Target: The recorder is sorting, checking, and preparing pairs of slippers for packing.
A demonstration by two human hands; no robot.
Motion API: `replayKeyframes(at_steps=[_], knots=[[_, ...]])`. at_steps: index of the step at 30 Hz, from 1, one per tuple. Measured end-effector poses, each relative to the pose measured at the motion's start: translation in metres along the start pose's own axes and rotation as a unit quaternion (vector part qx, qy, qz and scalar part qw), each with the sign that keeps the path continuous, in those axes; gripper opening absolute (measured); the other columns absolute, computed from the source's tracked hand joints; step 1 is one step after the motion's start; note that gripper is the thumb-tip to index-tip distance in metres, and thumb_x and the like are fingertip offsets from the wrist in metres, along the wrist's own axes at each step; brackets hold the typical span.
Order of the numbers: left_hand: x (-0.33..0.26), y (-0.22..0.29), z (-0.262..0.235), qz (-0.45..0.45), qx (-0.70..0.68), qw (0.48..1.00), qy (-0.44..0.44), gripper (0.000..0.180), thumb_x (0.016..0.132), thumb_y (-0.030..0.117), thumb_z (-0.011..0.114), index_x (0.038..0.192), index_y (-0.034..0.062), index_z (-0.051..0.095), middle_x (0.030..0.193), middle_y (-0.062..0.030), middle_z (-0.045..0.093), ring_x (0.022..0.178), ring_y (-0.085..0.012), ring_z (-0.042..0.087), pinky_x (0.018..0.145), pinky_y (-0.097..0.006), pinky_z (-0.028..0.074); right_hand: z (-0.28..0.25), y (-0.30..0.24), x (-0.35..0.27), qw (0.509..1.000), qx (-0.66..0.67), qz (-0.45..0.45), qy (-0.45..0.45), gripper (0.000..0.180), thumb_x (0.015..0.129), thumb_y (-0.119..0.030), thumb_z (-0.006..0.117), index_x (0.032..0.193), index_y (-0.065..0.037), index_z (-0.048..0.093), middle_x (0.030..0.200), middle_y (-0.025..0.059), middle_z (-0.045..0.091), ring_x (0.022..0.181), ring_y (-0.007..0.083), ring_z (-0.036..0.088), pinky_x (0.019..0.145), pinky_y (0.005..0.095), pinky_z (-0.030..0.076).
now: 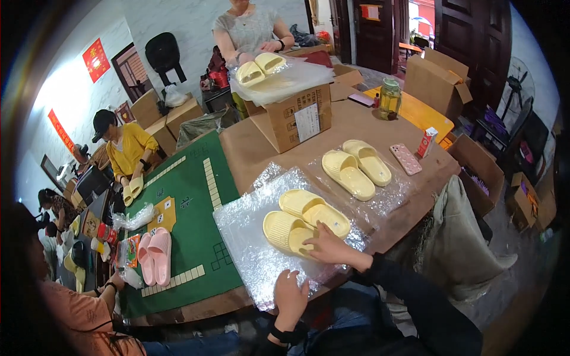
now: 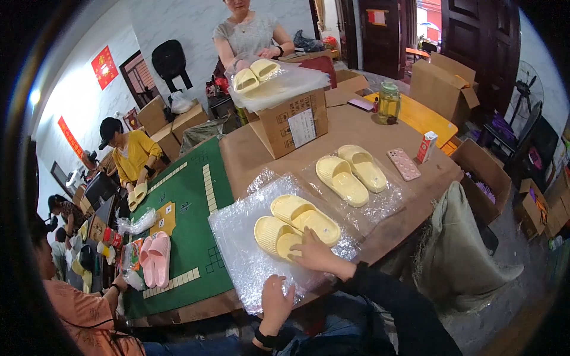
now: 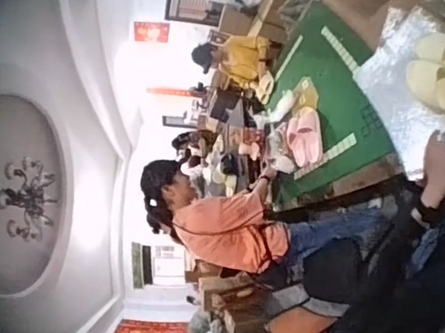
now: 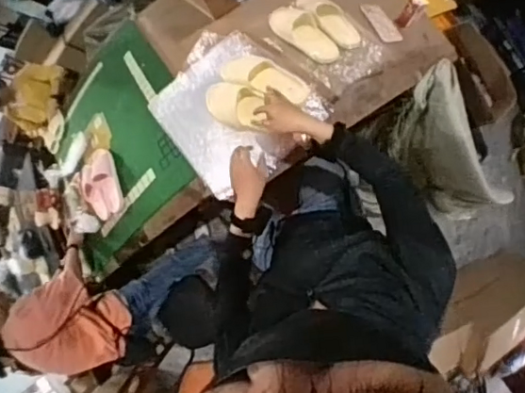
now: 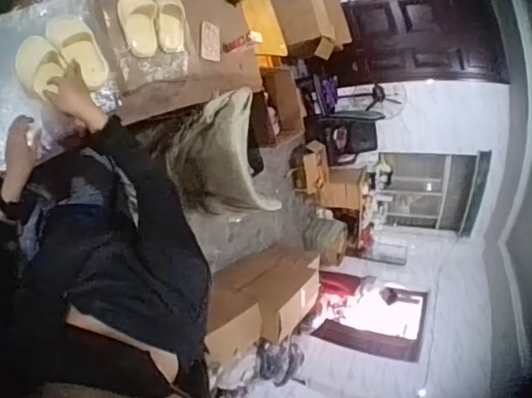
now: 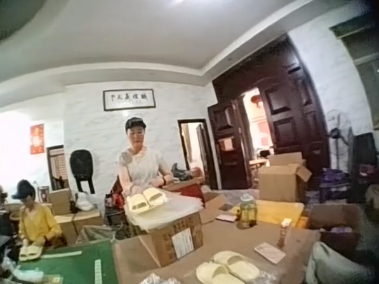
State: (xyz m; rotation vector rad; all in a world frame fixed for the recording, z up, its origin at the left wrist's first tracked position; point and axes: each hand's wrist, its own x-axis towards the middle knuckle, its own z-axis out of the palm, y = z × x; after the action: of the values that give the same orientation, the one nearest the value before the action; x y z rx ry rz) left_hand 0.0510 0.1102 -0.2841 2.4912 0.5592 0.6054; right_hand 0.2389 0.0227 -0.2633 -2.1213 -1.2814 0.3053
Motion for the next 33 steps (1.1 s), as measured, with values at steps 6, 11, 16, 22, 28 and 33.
replayKeyframes(at_steps=[6,11,16,22,28,33], knots=[[-0.014,-0.007,0.018,0.115,0.141,0.979,-0.088,0.04,0.083,0.034,0.064,0.116,0.0124,0.065,0.127,-0.0219,0.054,0.118,-0.0401,0.05,0.098,-0.051,0.038,0.033,0.005,0.064,0.987,-0.073,0.102,-0.102,0.049,0.085,-0.042,0.053,0.127,-0.017,0.058,0.146,0.0388,0.017,0.14,0.0472,0.017,0.113,0.0491,0.021],[-0.016,-0.009,0.017,0.11,0.146,0.981,-0.065,0.037,0.079,0.026,0.068,0.112,0.0096,0.066,0.122,-0.0227,0.056,0.114,-0.0423,0.051,0.094,-0.05,0.04,0.019,-0.006,0.066,0.991,-0.07,0.097,-0.065,0.049,0.08,-0.038,0.057,0.118,-0.007,0.06,0.133,0.0209,0.047,0.12,0.0382,0.044,0.091,0.0558,0.038],[-0.015,-0.027,0.007,0.035,0.141,0.978,-0.149,0.035,0.077,0.024,0.067,0.107,0.006,0.067,0.114,-0.0173,0.061,0.111,-0.0367,0.054,0.093,-0.046,0.043,0.008,-0.007,0.024,0.973,0.057,-0.062,-0.214,0.045,0.084,-0.031,0.058,0.117,-0.001,0.056,0.106,0.0244,0.058,0.1,0.0372,0.056,0.082,0.0421,0.046],[-0.021,-0.071,0.02,0.095,-0.002,0.996,0.0,0.065,0.075,0.041,0.07,0.126,0.0052,0.053,0.112,-0.0121,0.061,0.102,-0.0292,0.055,0.084,-0.042,0.043,-0.078,-0.061,-0.074,0.882,0.324,-0.02,-0.342,0.041,0.093,-0.023,0.056,0.125,0.002,0.049,0.104,0.0121,0.06,0.096,0.017,0.053,0.082,0.0322,0.045],[-0.007,-0.066,0.008,0.043,0.109,0.987,-0.107,0.067,0.072,0.043,0.072,0.125,0.007,0.054,0.106,-0.0101,0.059,0.095,-0.0286,0.052,0.079,-0.041,0.04,-0.073,-0.031,-0.102,0.857,0.27,-0.122,-0.421,0.033,0.094,-0.023,0.058,0.113,0.004,0.056,0.127,0.0204,0.048,0.123,0.032,0.04,0.104,0.0383,0.03],[0.001,-0.062,0.004,0.11,0.179,0.977,-0.035,0.036,0.074,0.03,0.062,0.104,0.01,0.064,0.099,-0.0082,0.061,0.083,-0.0258,0.053,0.071,-0.037,0.043,-0.056,-0.027,-0.098,0.83,0.243,-0.181,-0.467,0.031,0.094,-0.025,0.057,0.106,0.003,0.054,0.117,0.0193,0.049,0.113,0.0302,0.044,0.095,0.0382,0.034]])
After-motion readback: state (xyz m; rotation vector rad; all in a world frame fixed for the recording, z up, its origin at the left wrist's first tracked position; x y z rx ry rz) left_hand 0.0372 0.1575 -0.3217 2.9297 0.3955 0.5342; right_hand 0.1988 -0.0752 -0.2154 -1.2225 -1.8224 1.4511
